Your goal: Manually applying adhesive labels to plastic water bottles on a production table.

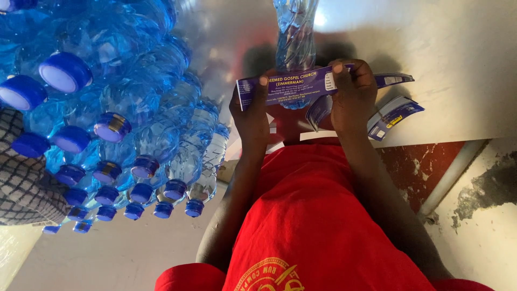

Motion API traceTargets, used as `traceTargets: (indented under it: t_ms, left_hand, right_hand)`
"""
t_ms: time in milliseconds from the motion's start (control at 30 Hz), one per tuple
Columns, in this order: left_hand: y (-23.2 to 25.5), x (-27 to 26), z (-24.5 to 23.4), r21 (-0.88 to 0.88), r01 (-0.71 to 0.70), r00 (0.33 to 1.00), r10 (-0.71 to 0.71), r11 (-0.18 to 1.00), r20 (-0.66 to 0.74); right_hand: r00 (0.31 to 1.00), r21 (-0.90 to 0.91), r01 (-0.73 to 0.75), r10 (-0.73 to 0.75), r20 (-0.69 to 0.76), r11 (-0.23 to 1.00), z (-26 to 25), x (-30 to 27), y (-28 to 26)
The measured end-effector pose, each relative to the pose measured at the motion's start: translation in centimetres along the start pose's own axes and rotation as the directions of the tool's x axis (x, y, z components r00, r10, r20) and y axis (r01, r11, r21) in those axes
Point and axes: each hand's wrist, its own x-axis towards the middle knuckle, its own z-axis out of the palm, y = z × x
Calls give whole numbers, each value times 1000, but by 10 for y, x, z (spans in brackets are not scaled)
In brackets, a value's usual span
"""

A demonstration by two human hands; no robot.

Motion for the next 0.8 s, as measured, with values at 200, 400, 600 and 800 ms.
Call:
traceTargets:
  t_ms: [200,400,600,800]
  left_hand:
    - [22,0,13,180,85,996,-87,980,3]
    - [10,-3,-10,89,-86,977,67,992,204]
    - [7,-5,-6,80,-185,947,156,979,281]
    - [-6,0,1,11,-133,970,128,991,205]
  right_hand:
    - [994,-222,-13,-11,-110,975,12,6,6]
    - [986,-169,49,-20,168,984,10,-6,-25]
    - [962,-139,4,34,270,990,2,-7,-15]
    - [956,-31,-82,88,281,996,2,-8,3]
